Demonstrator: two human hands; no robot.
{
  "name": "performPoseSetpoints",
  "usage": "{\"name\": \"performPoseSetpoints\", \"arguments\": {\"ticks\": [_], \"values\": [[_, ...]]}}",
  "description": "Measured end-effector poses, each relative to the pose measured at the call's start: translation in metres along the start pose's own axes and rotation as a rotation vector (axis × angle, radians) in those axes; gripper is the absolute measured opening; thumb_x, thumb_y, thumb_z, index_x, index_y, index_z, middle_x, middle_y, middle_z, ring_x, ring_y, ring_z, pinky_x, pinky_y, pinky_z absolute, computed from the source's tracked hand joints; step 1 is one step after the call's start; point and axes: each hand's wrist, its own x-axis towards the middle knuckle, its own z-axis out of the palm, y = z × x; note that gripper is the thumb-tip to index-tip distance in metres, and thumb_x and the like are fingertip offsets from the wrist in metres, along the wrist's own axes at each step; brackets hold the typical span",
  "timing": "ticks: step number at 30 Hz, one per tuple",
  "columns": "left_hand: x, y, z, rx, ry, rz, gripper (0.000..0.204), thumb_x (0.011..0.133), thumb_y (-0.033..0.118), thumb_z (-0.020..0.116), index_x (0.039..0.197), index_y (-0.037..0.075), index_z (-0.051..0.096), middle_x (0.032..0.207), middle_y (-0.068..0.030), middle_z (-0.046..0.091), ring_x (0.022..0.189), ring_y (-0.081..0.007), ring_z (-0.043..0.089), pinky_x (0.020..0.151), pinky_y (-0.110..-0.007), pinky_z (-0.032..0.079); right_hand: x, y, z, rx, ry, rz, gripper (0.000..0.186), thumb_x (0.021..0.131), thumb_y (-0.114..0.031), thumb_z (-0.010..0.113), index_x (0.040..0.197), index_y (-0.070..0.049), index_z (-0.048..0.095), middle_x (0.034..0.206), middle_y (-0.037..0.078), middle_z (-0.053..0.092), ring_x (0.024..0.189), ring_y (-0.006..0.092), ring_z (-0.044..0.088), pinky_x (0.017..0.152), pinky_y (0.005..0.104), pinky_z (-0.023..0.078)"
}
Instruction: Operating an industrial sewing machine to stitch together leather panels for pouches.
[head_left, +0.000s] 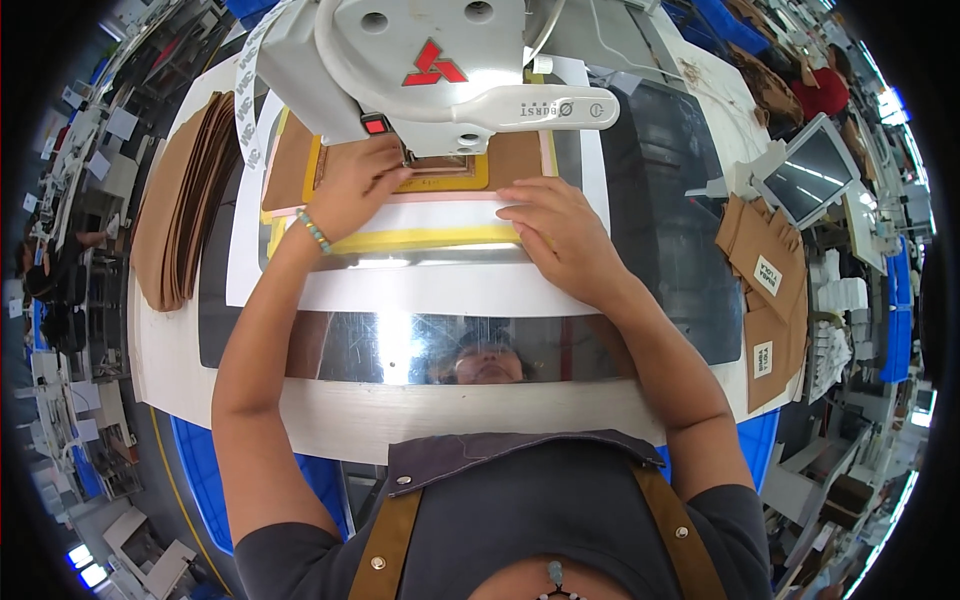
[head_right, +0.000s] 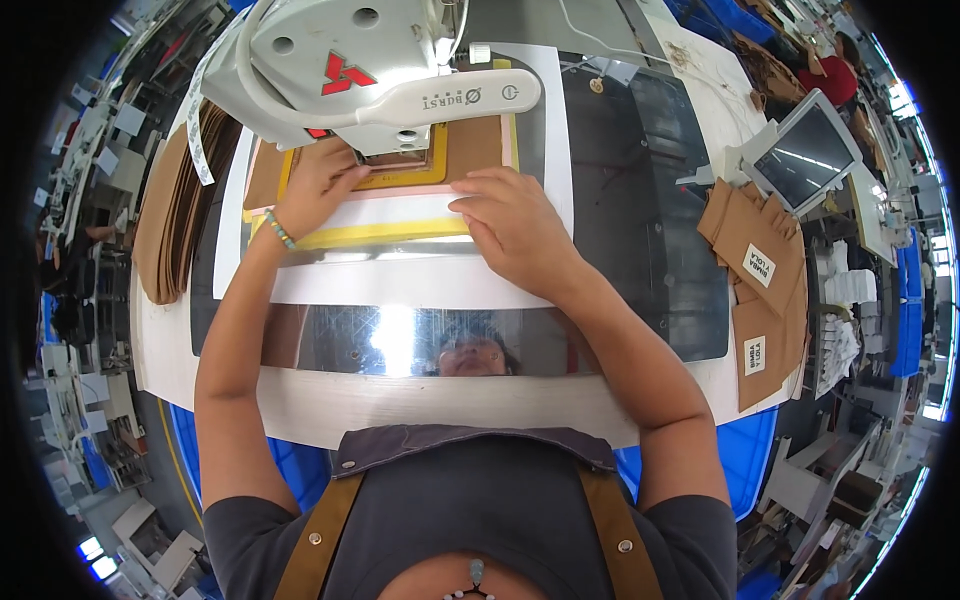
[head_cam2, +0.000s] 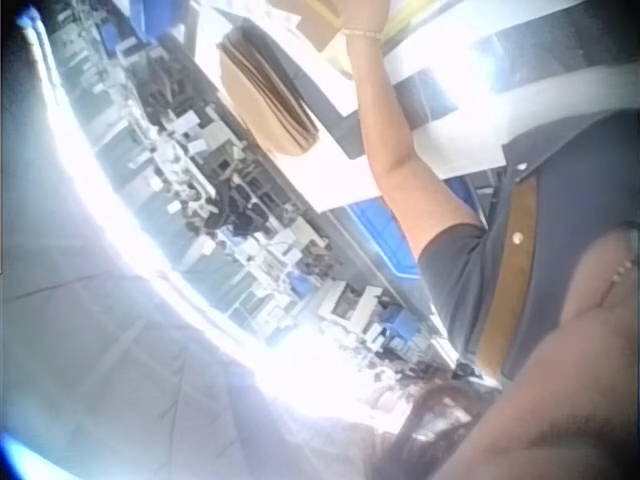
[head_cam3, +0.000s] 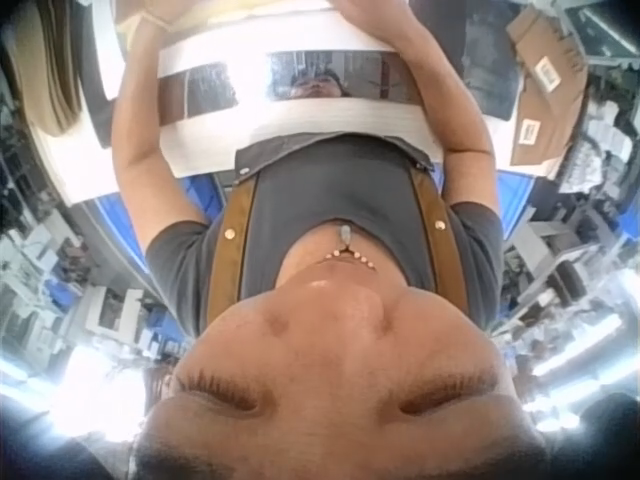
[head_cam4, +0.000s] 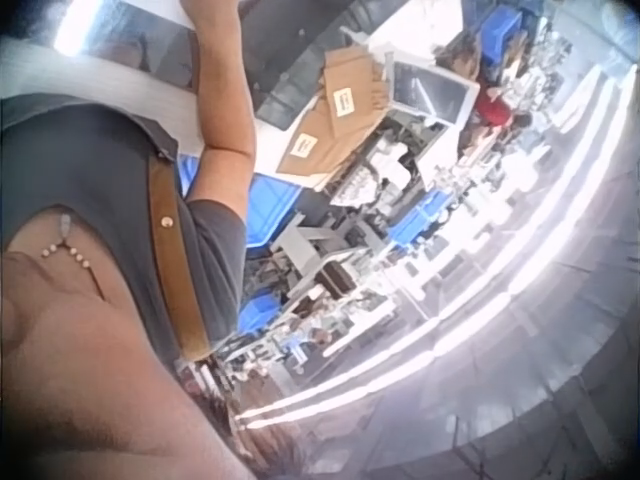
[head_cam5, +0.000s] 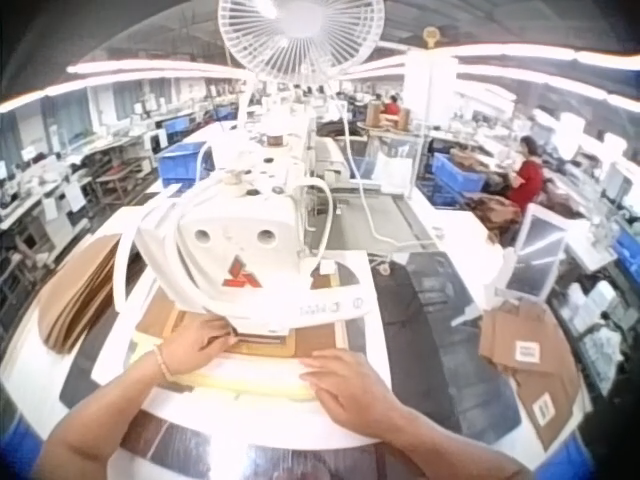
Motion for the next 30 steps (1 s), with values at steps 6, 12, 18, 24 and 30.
{"name": "performPoseSetpoints", "arguments": {"ticks": [6,12,18,24,30], "values": [[-0.045,-0.059,-0.046,0.186,0.169,-0.271,0.03,0.104,0.014,0.064,0.131,0.006,0.073,0.133,-0.0137,0.07,0.11,-0.0323,0.07,0.091,-0.037,0.056,0.001,-0.004,-0.009,-0.052,-0.021,-0.057,0.02,0.093,-0.004,0.067,0.11,-0.004,0.078,0.129,0.01,0.071,0.13,0.0305,0.059,0.111,0.0462,0.043],[-0.079,-0.086,-0.066,0.357,0.215,-0.353,0.037,0.104,0.012,0.064,0.139,0.003,0.067,0.148,-0.0098,0.065,0.124,-0.0326,0.066,0.104,-0.038,0.053,0.003,-0.008,-0.057,-0.203,-0.03,-0.079,0.021,0.094,-0.005,0.067,0.112,-0.005,0.078,0.127,0.01,0.073,0.128,0.0296,0.062,0.112,0.0462,0.043],[-0.09,-0.099,-0.064,0.46,0.164,-0.337,0.047,0.105,0.023,0.065,0.148,0.005,0.063,0.159,-0.0069,0.057,0.137,-0.0326,0.057,0.119,-0.042,0.044,-0.011,0.017,-0.088,-0.355,-0.112,-0.012,0.023,0.092,-0.002,0.065,0.112,-0.003,0.077,0.124,0.011,0.074,0.125,0.0303,0.063,0.11,0.0451,0.046],[-0.092,-0.095,-0.061,0.545,0.164,-0.341,0.047,0.106,0.029,0.064,0.149,0.009,0.064,0.16,-0.0063,0.055,0.141,-0.0319,0.054,0.121,-0.042,0.042,0.016,0.004,-0.066,-0.288,-0.244,-0.151,0.021,0.094,-0.007,0.07,0.113,-0.004,0.076,0.123,0.008,0.074,0.116,0.0296,0.066,0.102,0.0428,0.05],[-0.061,-0.065,-0.033,0.573,0.186,-0.219,0.044,0.104,0.028,0.065,0.144,0.011,0.068,0.153,-0.0104,0.061,0.139,-0.0329,0.055,0.117,-0.047,0.044,0.015,-0.001,-0.013,-0.364,-0.159,-0.268,0.013,0.086,-0.009,0.071,0.099,-0.006,0.073,0.106,0.006,0.071,0.098,0.025,0.066,0.086,0.0383,0.05]]}}
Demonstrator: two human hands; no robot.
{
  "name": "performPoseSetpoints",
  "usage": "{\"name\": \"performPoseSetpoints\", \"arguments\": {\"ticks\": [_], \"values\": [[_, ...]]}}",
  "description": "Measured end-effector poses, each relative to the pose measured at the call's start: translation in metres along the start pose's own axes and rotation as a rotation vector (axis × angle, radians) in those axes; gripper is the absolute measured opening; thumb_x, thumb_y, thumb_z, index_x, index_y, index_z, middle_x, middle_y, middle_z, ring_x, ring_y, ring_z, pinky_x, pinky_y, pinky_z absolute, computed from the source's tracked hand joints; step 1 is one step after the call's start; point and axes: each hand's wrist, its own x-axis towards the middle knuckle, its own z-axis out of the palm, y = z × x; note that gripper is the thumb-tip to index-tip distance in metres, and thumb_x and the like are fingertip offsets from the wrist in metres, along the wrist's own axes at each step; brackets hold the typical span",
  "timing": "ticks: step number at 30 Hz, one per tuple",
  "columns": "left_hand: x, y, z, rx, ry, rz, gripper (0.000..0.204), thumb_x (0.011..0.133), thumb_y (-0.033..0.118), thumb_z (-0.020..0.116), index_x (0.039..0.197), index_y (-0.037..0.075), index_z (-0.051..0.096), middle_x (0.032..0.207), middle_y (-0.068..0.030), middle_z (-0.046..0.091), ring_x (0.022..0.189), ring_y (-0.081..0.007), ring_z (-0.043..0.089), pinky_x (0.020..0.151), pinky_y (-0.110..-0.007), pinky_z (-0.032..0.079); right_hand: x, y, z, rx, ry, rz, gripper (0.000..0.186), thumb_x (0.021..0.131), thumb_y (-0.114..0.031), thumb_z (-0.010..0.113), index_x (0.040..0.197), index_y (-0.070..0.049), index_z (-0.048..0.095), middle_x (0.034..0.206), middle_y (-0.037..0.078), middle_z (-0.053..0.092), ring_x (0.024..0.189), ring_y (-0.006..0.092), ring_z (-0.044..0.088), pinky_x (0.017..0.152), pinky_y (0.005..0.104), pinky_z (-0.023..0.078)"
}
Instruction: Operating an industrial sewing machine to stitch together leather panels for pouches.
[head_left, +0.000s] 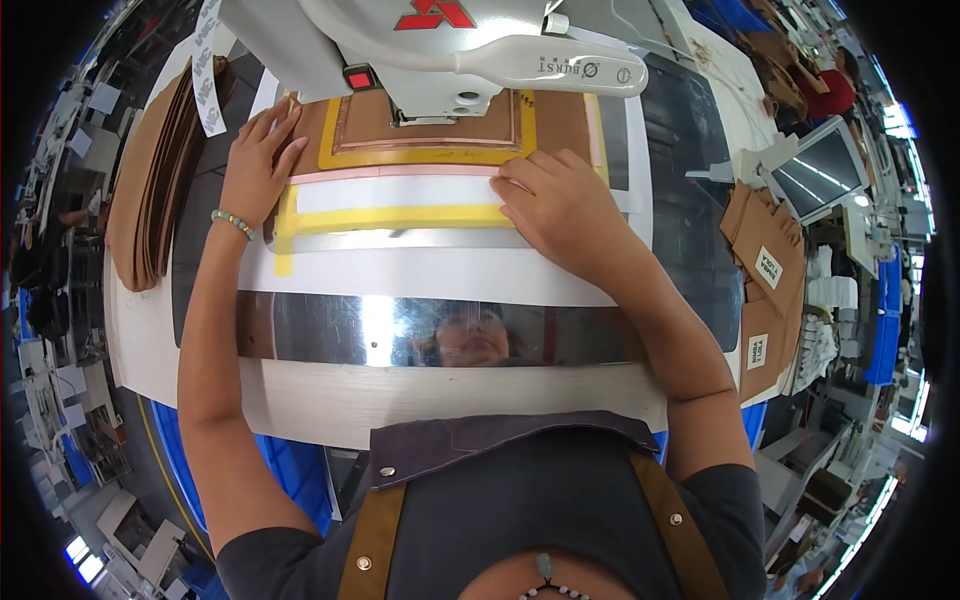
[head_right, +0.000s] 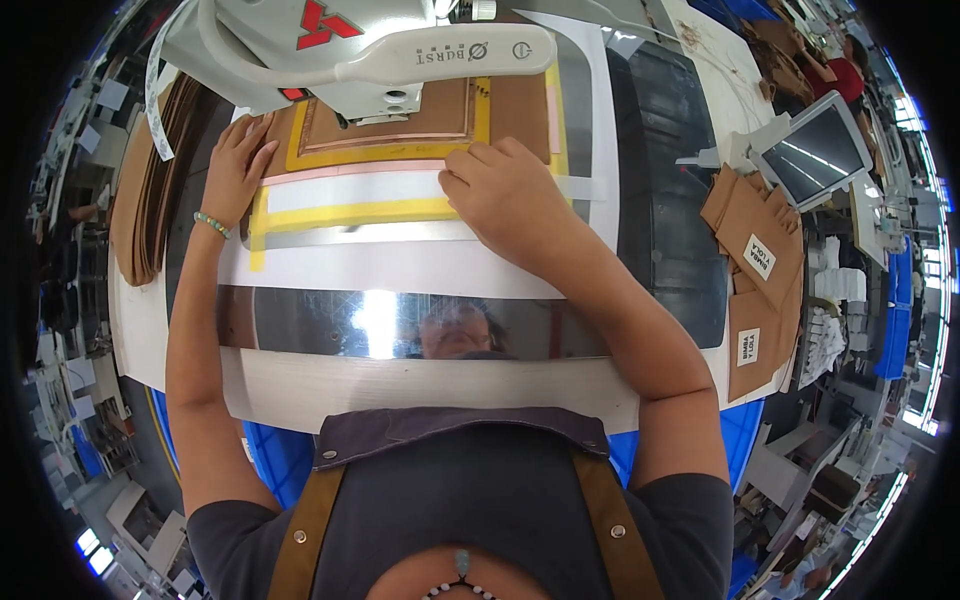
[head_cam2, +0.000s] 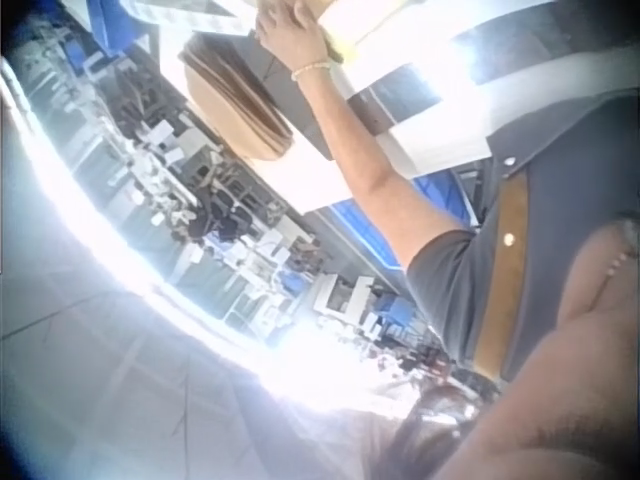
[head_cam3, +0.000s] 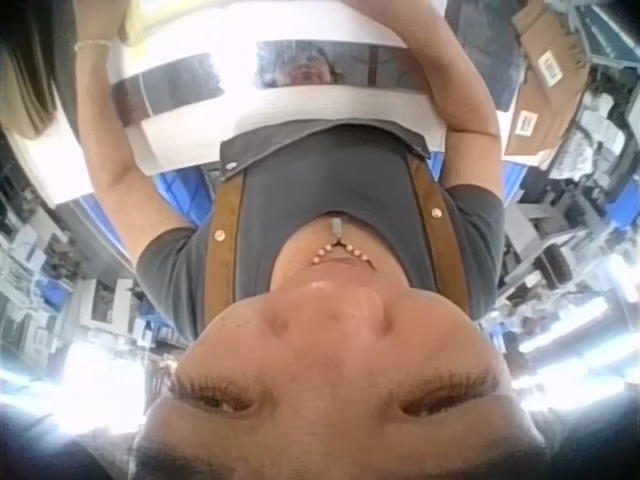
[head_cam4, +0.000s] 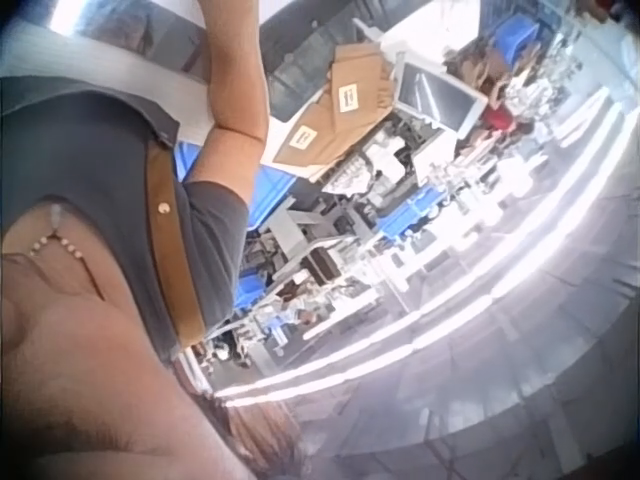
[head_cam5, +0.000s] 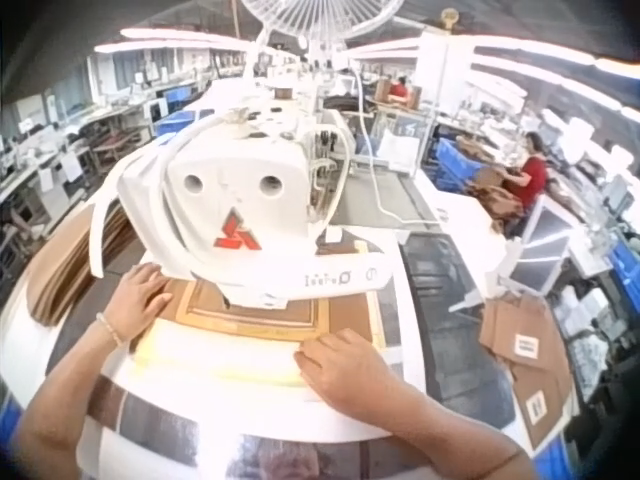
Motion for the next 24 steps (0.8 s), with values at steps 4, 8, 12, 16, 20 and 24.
{"name": "performPoseSetpoints", "arguments": {"ticks": [4,8,12,16,20,24], "values": [[0.01,0.037,0.005,-0.084,0.094,0.114,0.035,0.101,0.02,0.067,0.134,0.011,0.074,0.135,-0.0135,0.069,0.129,-0.0338,0.06,0.11,-0.046,0.048,-0.013,0.006,-0.012,-0.121,-0.095,0.097,0.009,0.08,-0.005,0.071,0.089,-0.007,0.073,0.094,0.008,0.067,0.086,0.0233,0.066,0.079,0.037,0.051],[0.025,0.08,0.009,-0.219,0.199,0.079,0.018,0.097,0.014,0.071,0.109,0.004,0.08,0.116,-0.0098,0.073,0.105,-0.0325,0.067,0.093,-0.042,0.054,-0.019,0.01,-0.028,-0.234,-0.199,0.156,0.008,0.08,-0.003,0.071,0.087,-0.007,0.074,0.09,0.009,0.069,0.081,0.0244,0.068,0.076,0.0376,0.053],[0.035,0.11,0.017,-0.424,0.144,-0.099,0.02,0.096,0.016,0.069,0.103,-0.002,0.073,0.098,-0.017,0.071,0.085,-0.0407,0.067,0.078,-0.048,0.054,-0.028,0.029,-0.042,-0.165,-0.242,0.248,0.005,0.087,-0.007,0.07,0.087,-0.004,0.073,0.085,0.011,0.069,0.081,0.0307,0.069,0.075,0.0416,0.054],[0.042,0.134,0.033,-0.355,0.088,-0.247,0.03,0.094,0.027,0.069,0.093,-0.002,0.069,0.085,-0.0249,0.07,0.083,-0.0441,0.068,0.071,-0.05,0.053,-0.024,0.025,-0.043,0.254,-0.073,0.33,0.011,0.094,-0.013,0.069,0.091,-0.003,0.071,0.088,0.014,0.07,0.085,0.0349,0.069,0.076,0.0433,0.054],[0.05,0.142,0.028,-0.354,0.044,-0.303,0.031,0.094,0.026,0.069,0.091,-0.004,0.068,0.078,-0.0247,0.069,0.076,-0.0451,0.068,0.068,-0.052,0.053,-0.026,0.031,-0.034,0.355,-0.18,0.383,0.013,0.095,-0.015,0.07,0.094,-0.002,0.071,0.092,0.013,0.072,0.087,0.0342,0.069,0.076,0.0427,0.054],[0.056,0.119,0.03,-0.358,0.027,-0.12,0.031,0.093,0.025,0.07,0.092,-0.006,0.068,0.075,-0.0251,0.069,0.073,-0.0456,0.068,0.068,-0.052,0.053,-0.029,0.04,-0.027,0.334,-0.074,0.211,0.008,0.092,-0.008,0.072,0.097,-0.002,0.072,0.095,0.011,0.072,0.091,0.0329,0.068,0.08,0.0405,0.055]]}}
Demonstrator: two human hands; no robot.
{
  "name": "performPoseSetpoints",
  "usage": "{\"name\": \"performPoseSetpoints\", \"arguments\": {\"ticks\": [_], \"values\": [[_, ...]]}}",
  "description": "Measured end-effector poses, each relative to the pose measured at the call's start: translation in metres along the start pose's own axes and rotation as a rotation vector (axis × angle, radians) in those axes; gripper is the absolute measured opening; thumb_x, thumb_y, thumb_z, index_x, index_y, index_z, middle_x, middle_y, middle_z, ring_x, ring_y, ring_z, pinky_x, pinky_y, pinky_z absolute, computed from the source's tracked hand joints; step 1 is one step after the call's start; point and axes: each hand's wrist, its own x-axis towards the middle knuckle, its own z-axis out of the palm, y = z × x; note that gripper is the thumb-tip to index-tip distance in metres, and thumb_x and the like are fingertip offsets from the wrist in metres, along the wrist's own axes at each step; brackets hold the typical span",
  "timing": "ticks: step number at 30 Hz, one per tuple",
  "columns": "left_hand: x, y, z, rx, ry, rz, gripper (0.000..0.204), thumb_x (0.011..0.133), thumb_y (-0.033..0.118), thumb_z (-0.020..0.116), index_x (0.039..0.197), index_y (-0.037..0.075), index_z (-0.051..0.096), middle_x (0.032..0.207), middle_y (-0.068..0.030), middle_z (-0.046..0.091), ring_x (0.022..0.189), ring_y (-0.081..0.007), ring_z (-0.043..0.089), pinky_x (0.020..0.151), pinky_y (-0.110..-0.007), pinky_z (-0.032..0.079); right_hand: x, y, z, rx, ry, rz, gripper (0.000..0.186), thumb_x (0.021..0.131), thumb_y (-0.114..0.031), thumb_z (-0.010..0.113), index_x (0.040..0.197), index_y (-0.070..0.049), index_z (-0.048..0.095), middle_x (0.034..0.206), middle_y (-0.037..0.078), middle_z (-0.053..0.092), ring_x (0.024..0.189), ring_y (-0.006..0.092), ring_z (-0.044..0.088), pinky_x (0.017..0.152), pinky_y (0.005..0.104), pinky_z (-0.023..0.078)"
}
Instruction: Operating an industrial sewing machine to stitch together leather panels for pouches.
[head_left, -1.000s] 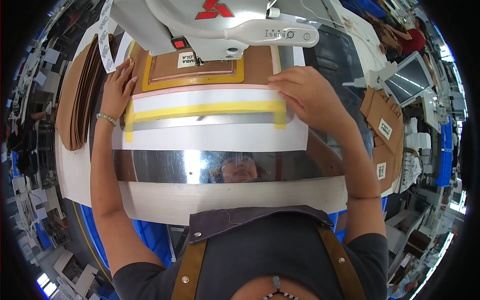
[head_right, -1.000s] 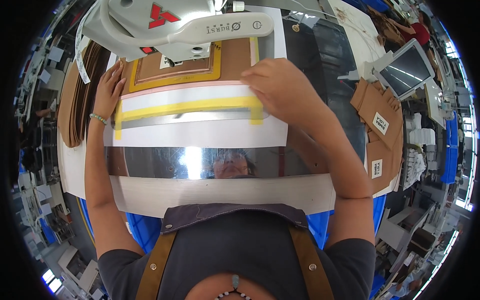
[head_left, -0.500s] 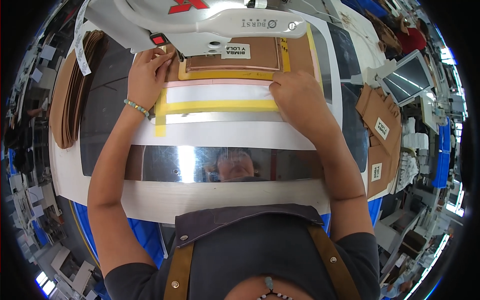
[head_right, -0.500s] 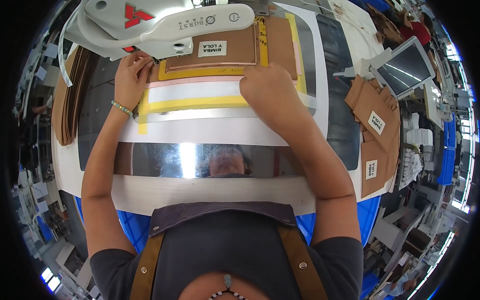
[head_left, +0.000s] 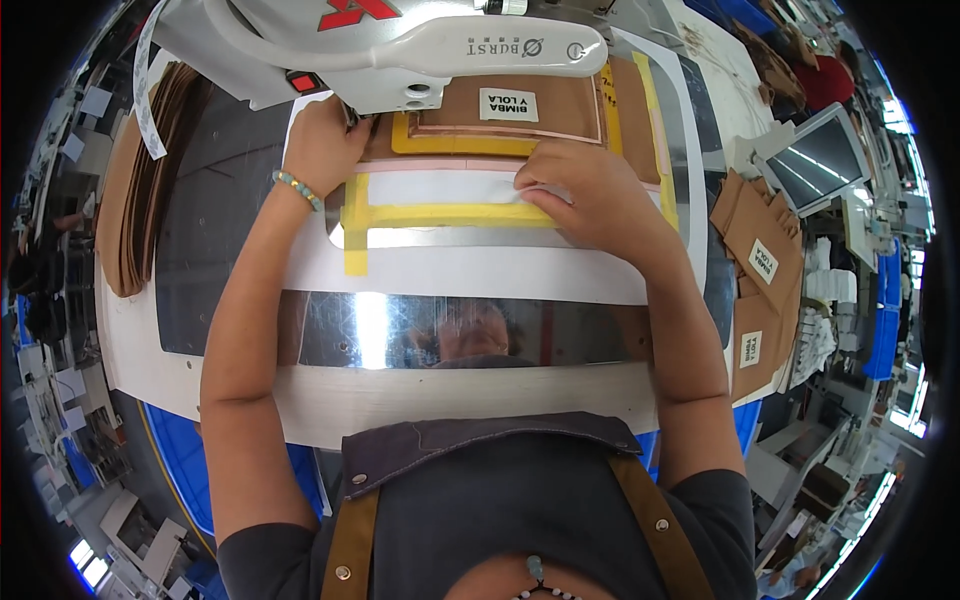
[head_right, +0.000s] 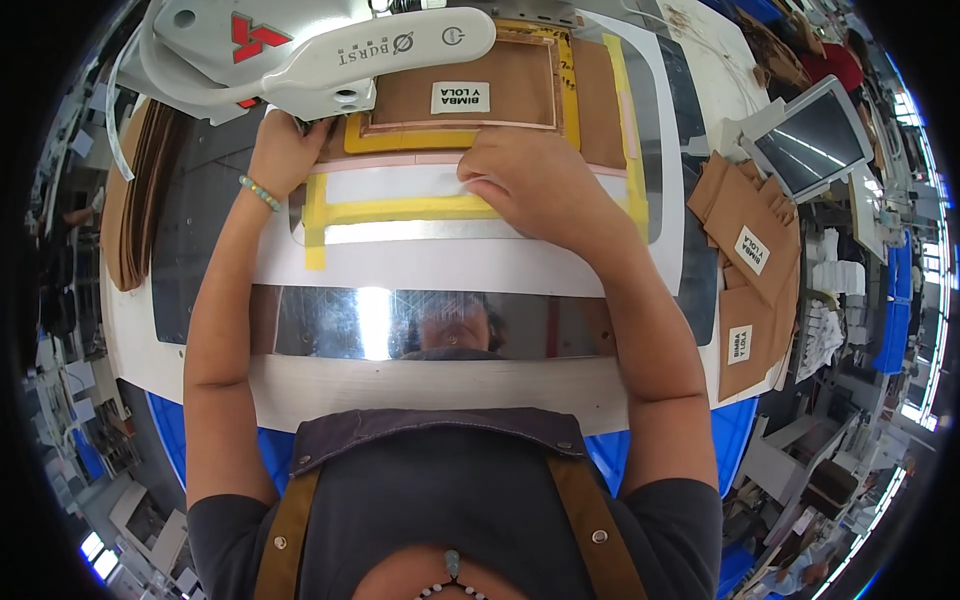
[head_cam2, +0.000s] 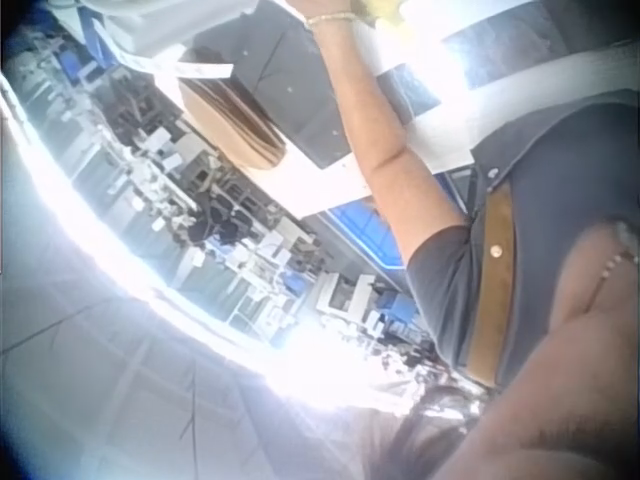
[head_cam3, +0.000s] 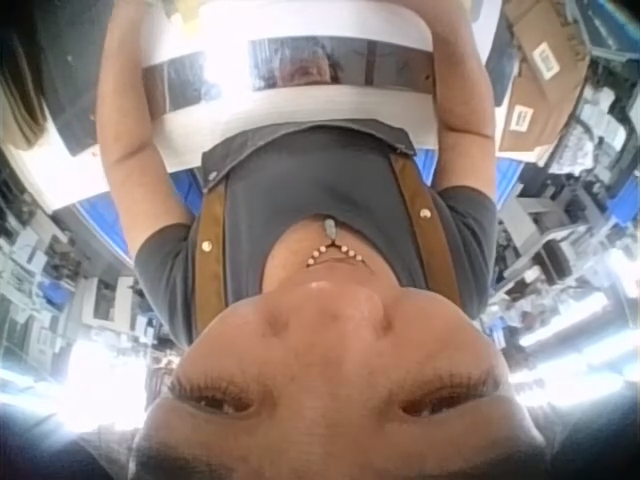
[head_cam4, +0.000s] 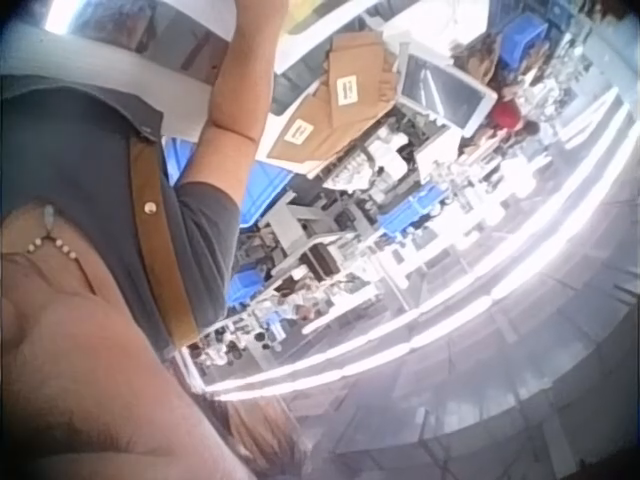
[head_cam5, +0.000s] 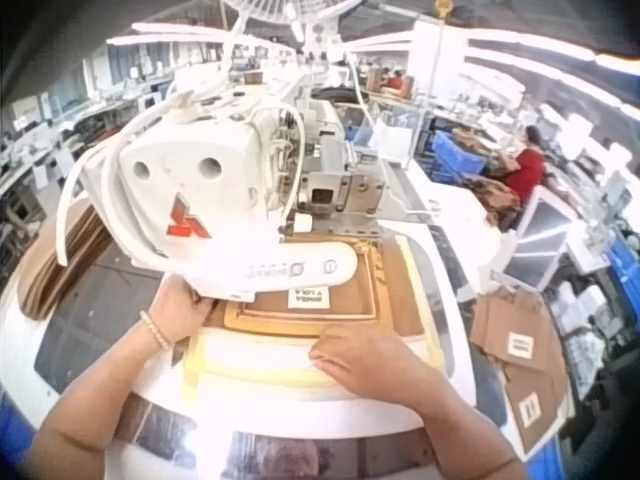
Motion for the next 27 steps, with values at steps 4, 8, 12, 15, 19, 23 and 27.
{"name": "performPoseSetpoints", "arguments": {"ticks": [4,8,12,15,19,23,27], "values": [[0.008,-0.008,-0.01,-0.107,-0.094,0.1,0.029,0.095,0.023,0.067,0.096,-0.006,0.07,0.081,-0.0265,0.07,0.076,-0.0468,0.068,0.072,-0.053,0.054,0.003,0.001,-0.005,0.111,-0.038,0.022,0.015,0.089,-0.001,0.074,0.104,-0.002,0.075,0.097,0.01,0.071,0.092,0.0289,0.068,0.083,0.0369,0.055],[0.005,-0.035,-0.043,0.297,-0.012,0.121,0.025,0.099,0.023,0.062,0.101,0.0,0.072,0.086,-0.0258,0.072,0.08,-0.0461,0.069,0.074,-0.056,0.055,0.01,-0.014,-0.012,0.343,-0.039,0.224,0.022,0.09,-0.002,0.073,0.112,-0.002,0.077,0.098,0.011,0.074,0.093,0.0251,0.071,0.087,0.0358,0.057],[-0.041,-0.097,-0.133,0.427,0.199,-0.12,0.021,0.103,0.017,0.06,0.12,0.018,0.072,0.089,-0.0165,0.076,0.083,-0.0408,0.074,0.071,-0.052,0.058,0.014,-0.01,-0.007,0.349,-0.069,0.314,0.03,0.091,-0.007,0.076,0.121,-0.001,0.075,0.102,0.009,0.078,0.091,0.0168,0.071,0.086,0.0314,0.056],[-0.105,-0.08,-0.188,0.334,0.243,-0.071,0.037,0.103,0.002,0.058,0.133,0.018,0.072,0.109,-0.0164,0.077,0.099,-0.0333,0.074,0.083,-0.041,0.059,0.001,0.001,-0.01,0.308,-0.061,0.257,0.023,0.095,-0.011,0.074,0.112,0.005,0.074,0.099,0.011,0.075,0.086,0.0152,0.067,0.081,0.0286,0.053],[-0.224,-0.075,-0.266,-0.139,0.55,-0.218,0.034,0.107,-0.002,0.054,0.132,0.007,0.076,0.123,-0.0033,0.079,0.108,-0.0075,0.069,0.097,-0.022,0.051,-0.006,0.0,-0.006,0.312,-0.031,0.228,0.017,0.1,-0.008,0.069,0.108,0.007,0.071,0.092,0.008,0.069,0.085,0.0133,0.063,0.079,0.0265,0.05],[-0.367,-0.076,-0.317,-0.278,0.838,-0.587,0.04,0.105,-0.005,0.051,0.143,-0.005,0.064,0.144,-0.01,0.068,0.131,-0.0149,0.062,0.114,-0.028,0.045,0.001,0.002,-0.006,0.33,-0.096,0.289,0.017,0.103,-0.009,0.067,0.11,0.007,0.07,0.096,0.004,0.066,0.091,0.0106,0.06,0.084,0.0252,0.048],[-0.528,-0.083,-0.295,-0.392,0.944,-0.888,0.049,0.104,-0.005,0.05,0.153,-0.003,0.054,0.156,-0.0127,0.057,0.143,-0.0204,0.055,0.119,-0.033,0.042,0.006,0.003,0.006,0.316,-0.108,0.316,0.021,0.104,-0.013,0.067,0.11,0.007,0.071,0.099,0.004,0.069,0.09,0.0116,0.061,0.082,0.0259,0.048]]}}
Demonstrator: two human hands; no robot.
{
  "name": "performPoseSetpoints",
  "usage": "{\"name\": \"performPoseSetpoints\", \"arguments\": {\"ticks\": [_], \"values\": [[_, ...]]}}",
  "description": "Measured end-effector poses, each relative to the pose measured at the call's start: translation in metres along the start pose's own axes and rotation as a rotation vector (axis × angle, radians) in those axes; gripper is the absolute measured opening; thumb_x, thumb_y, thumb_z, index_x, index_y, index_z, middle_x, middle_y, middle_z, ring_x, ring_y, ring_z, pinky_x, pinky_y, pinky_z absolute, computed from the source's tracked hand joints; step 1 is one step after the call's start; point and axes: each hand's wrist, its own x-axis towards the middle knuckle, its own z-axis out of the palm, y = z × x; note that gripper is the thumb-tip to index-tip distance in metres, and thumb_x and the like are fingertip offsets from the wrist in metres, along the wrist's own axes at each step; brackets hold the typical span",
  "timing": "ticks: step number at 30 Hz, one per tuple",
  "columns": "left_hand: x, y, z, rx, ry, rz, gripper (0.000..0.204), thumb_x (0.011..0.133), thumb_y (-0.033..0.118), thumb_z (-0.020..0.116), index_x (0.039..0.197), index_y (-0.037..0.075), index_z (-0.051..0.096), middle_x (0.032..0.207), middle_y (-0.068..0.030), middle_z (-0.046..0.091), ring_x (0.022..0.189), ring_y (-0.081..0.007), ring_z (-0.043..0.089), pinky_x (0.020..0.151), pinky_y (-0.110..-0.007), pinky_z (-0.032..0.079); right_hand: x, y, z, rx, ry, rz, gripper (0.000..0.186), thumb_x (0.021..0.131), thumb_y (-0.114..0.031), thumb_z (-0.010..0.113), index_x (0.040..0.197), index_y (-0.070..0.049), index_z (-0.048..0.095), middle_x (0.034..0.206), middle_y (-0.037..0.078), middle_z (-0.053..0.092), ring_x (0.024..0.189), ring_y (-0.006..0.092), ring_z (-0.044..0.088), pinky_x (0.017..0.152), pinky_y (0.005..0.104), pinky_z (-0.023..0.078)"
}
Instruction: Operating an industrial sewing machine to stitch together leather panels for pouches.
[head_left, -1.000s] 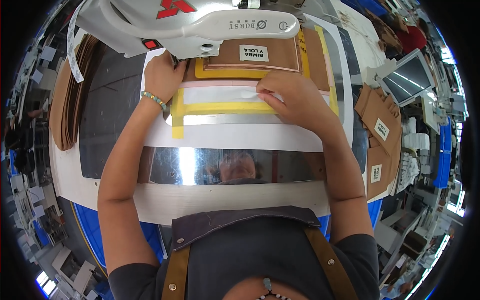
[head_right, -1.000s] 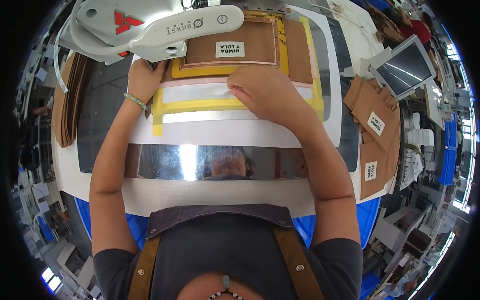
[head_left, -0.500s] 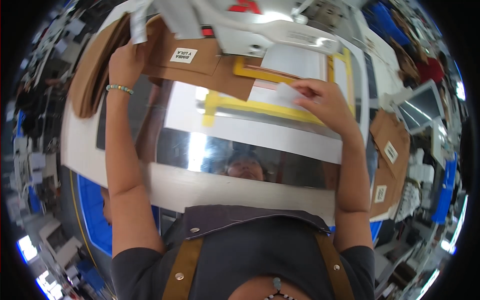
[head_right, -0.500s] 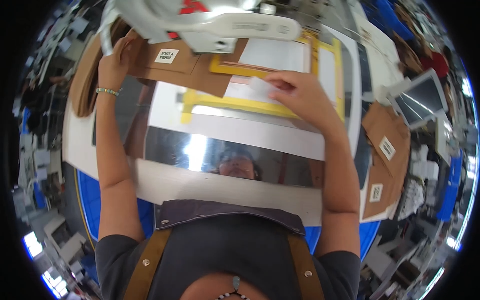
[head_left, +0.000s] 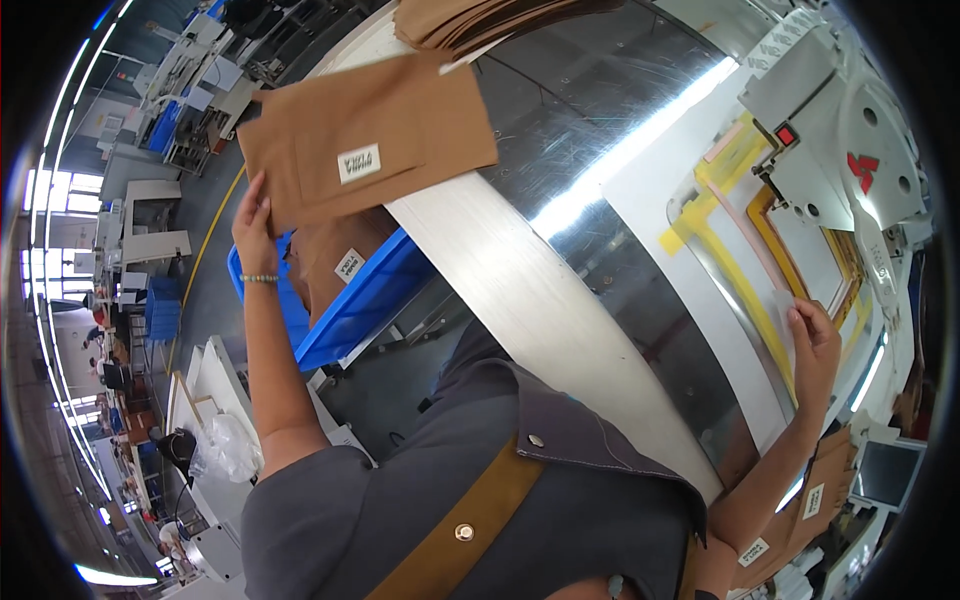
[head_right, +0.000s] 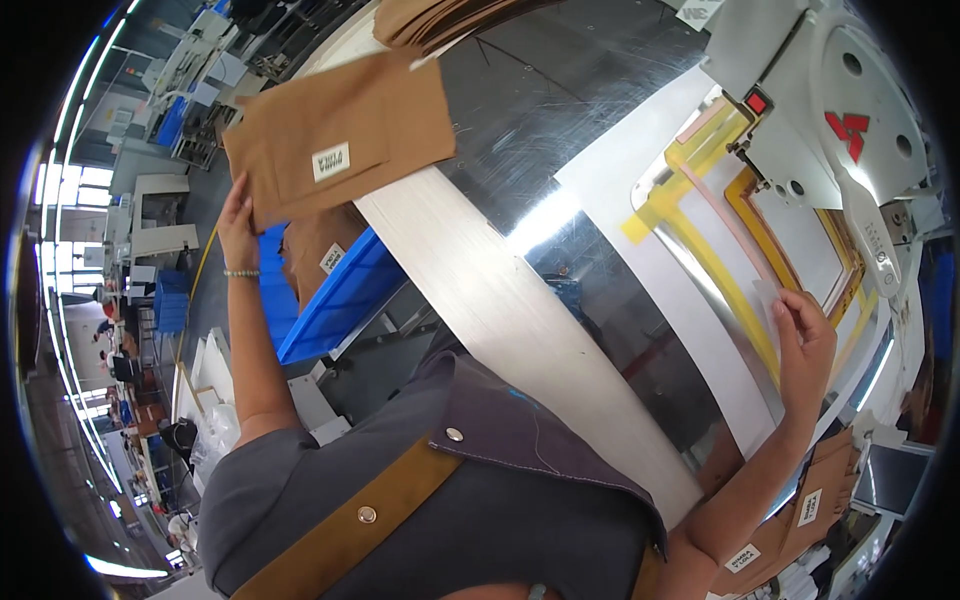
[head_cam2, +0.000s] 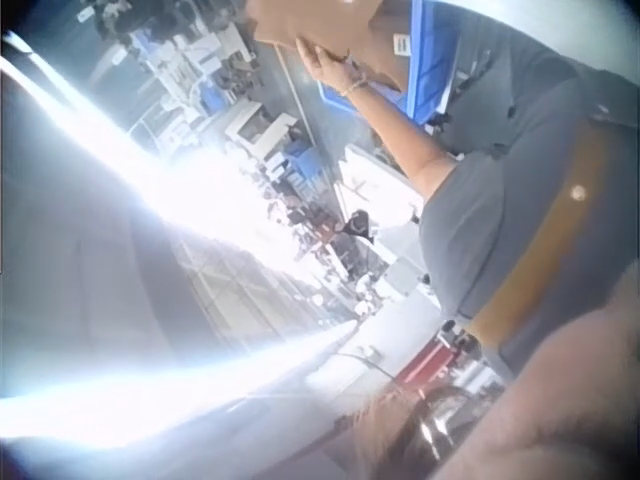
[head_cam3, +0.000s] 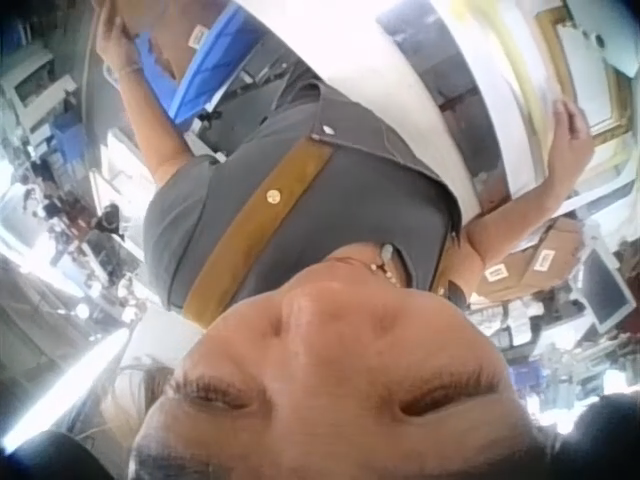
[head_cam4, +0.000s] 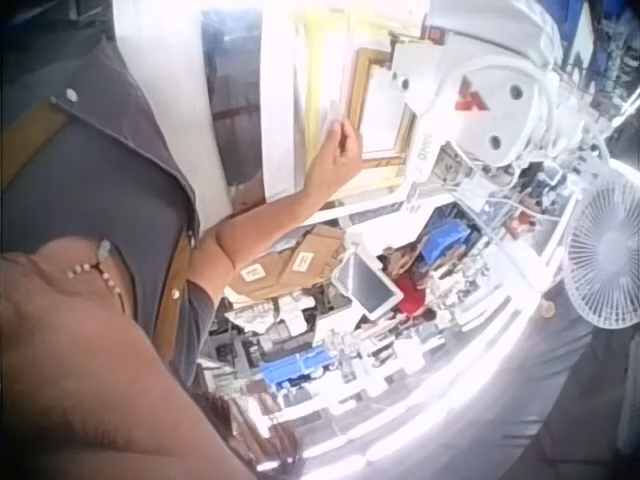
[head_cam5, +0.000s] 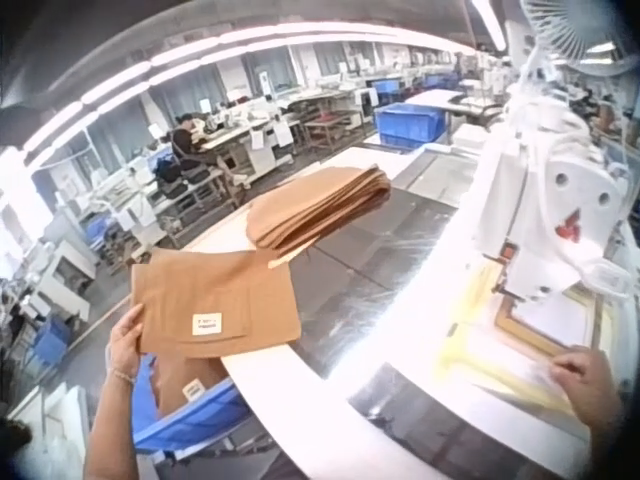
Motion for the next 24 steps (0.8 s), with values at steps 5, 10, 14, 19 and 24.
{"name": "performPoseSetpoints", "arguments": {"ticks": [5,10,14,19,24], "values": [[-0.082,-0.12,-0.101,0.053,0.16,-0.302,0.049,0.101,-0.008,0.052,0.15,-0.001,0.059,0.148,-0.0119,0.064,0.126,-0.0194,0.065,0.108,-0.03,0.051,-0.003,0.003,-0.001,-0.006,-0.01,-0.02,0.022,0.105,-0.012,0.067,0.114,0.007,0.071,0.103,0.004,0.069,0.095,0.0118,0.061,0.088,0.0253,0.048],[-0.125,-0.171,-0.165,0.087,0.17,-0.585,0.048,0.098,-0.01,0.057,0.145,0.0,0.064,0.137,-0.0096,0.071,0.108,-0.0163,0.07,0.094,-0.027,0.057,0.0,0.012,-0.003,-0.026,-0.089,-0.072,0.022,0.105,-0.01,0.067,0.118,0.008,0.071,0.107,0.004,0.068,0.098,0.0112,0.061,0.091,0.0254,0.048],[-0.113,-0.191,-0.16,0.805,0.062,-0.915,0.044,0.094,0.011,0.072,0.138,0.002,0.07,0.134,-0.0216,0.071,0.123,-0.0302,0.069,0.105,-0.037,0.054,-0.002,0.012,0.0,0.016,-0.07,0.049,0.02,0.105,-0.011,0.067,0.116,0.005,0.072,0.106,0.003,0.069,0.097,0.0103,0.061,0.091,0.0255,0.048],[-0.058,-0.206,-0.08,1.243,0.136,-0.467,0.074,0.101,0.062,0.058,0.15,0.007,0.06,0.157,-0.0248,0.054,0.145,-0.0423,0.05,0.12,-0.049,0.041,-0.005,0.001,-0.003,-0.006,-0.059,0.163,0.018,0.105,-0.012,0.067,0.115,0.002,0.073,0.104,0.001,0.069,0.097,0.0093,0.061,0.09,0.0247,0.048],[-0.028,-0.188,0.087,1.341,-0.27,-0.413,0.083,0.102,0.071,0.049,0.162,0.014,0.047,0.173,-0.0196,0.031,0.157,-0.0447,0.032,0.127,-0.05,0.03,-0.02,0.006,-0.038,0.039,0.0,0.125,0.014,0.102,-0.007,0.068,0.112,0.003,0.073,0.1,0.002,0.067,0.093,0.0084,0.059,0.086,0.0237,0.047]]}}
